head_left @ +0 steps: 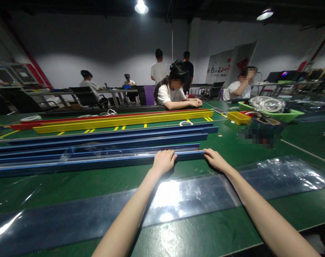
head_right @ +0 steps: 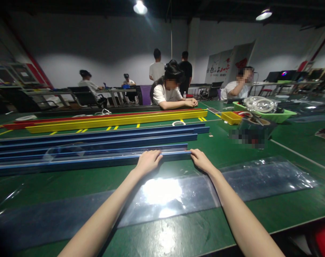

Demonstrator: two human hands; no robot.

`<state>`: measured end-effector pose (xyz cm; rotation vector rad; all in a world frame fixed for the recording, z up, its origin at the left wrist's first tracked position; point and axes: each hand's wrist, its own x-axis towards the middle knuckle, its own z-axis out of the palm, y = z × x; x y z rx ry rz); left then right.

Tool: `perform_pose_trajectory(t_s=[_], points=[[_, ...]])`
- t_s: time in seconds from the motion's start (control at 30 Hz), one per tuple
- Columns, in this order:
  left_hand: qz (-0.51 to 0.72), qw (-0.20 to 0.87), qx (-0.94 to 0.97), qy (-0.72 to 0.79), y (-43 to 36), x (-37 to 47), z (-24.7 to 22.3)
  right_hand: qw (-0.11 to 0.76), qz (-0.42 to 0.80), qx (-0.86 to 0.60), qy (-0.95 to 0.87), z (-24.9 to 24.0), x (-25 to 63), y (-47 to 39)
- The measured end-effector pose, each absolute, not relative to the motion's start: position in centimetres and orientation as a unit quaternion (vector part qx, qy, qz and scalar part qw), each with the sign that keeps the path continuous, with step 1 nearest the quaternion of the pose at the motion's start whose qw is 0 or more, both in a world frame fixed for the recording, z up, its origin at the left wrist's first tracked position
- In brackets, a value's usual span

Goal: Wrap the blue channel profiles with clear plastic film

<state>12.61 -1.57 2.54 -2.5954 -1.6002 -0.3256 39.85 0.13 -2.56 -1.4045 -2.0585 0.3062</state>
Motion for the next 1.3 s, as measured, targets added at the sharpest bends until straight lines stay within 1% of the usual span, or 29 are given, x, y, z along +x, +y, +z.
perform_pose_trajectory(t_s=[0.37, 0.63, 1.0, 1.3], points=[[-0.091, 0.030, -0.845, -0.527, -1.39, 12.65, 2.74, 0.303, 0.115, -0.532, -0.782, -2.49, 39.88, 0.13], [-0.094, 0.056, -0.847, -0.521, -1.30, 12.59, 2.59, 0.298, 0.110, -0.534, -0.783, -2.55, 39.83, 0.14], [-0.095, 0.038, -0.848, -0.519, -1.26, 12.61, 2.69, 0.292, 0.103, -0.544, -0.780, -2.55, 39.84, 0.14], [-0.080, 0.043, -0.851, -0.517, -1.44, 12.67, 2.95, 0.282, 0.111, -0.543, -0.783, -2.31, 39.76, 0.06]])
